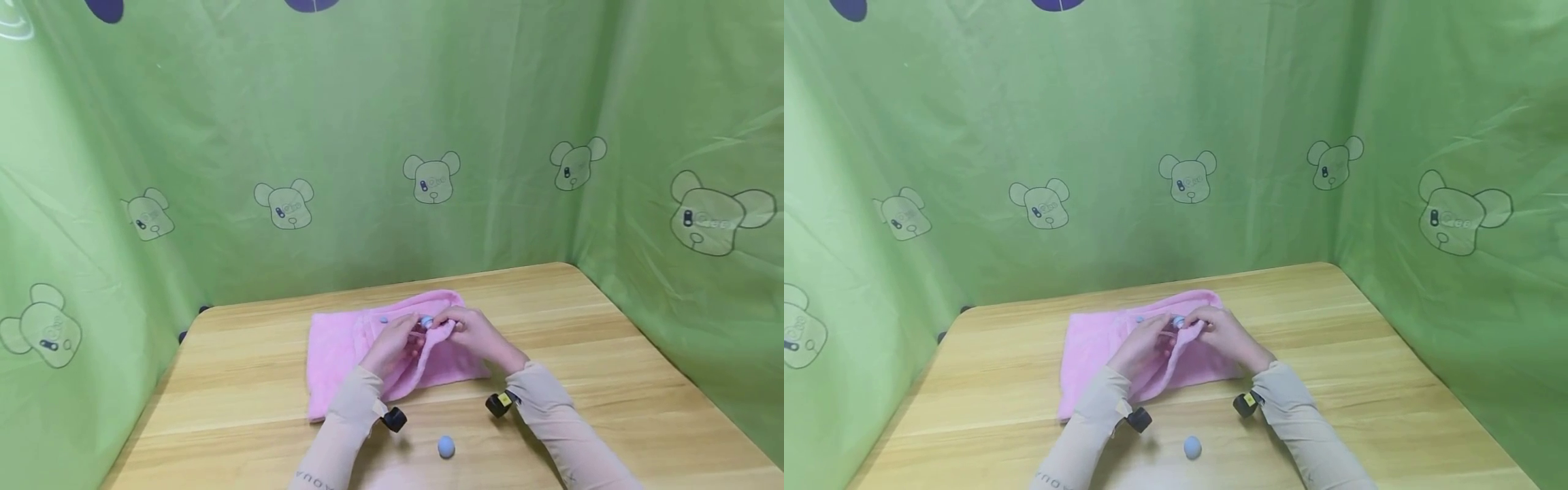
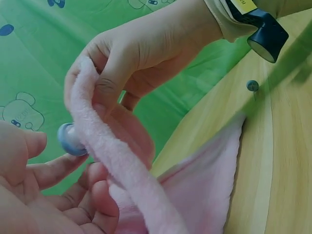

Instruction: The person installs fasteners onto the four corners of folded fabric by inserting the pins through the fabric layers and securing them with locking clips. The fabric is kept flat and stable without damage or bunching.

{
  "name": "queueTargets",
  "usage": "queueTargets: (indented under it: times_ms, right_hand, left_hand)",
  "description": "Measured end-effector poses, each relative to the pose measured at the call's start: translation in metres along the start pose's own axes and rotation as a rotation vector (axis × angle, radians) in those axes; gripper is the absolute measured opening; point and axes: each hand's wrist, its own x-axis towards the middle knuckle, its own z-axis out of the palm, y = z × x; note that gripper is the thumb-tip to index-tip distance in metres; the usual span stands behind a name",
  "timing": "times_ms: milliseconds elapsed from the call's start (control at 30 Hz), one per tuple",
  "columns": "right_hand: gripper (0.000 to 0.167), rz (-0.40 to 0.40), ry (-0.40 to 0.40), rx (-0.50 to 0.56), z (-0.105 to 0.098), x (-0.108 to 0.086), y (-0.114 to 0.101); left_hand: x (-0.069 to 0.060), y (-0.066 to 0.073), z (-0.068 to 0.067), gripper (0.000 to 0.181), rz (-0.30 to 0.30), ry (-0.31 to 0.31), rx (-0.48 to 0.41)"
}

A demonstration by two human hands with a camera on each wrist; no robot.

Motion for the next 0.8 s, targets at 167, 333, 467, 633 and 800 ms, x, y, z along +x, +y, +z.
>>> queueTargets:
  times_ms: [167, 333, 467, 633, 800]
  right_hand:
    - [0.021, -0.006, 0.013, -0.01, 0.0, 0.001, 0.001]
    - [0.021, -0.011, 0.02, 0.003, -0.001, 0.002, -0.001]
    - [0.021, 0.015, 0.003, -0.007, -0.002, 0.002, -0.003]
    - [0.021, 0.051, -0.03, -0.024, -0.005, 0.003, -0.002]
    - [0.019, 0.065, -0.083, -0.035, -0.006, 0.003, -0.002]
  left_hand:
    - [-0.01, 0.005, -0.003, 0.035, 0.035, -0.049, 0.098]
    - [-0.02, 0.009, 0.001, 0.055, 0.045, -0.097, 0.213]
    - [-0.024, 0.011, 0.009, 0.075, 0.148, -0.066, 0.476]
    - [-0.026, 0.013, 0.016, 0.065, 0.213, 0.026, 0.737]
    - [-0.027, 0.01, 0.014, 0.032, 0.185, 0.097, 0.766]
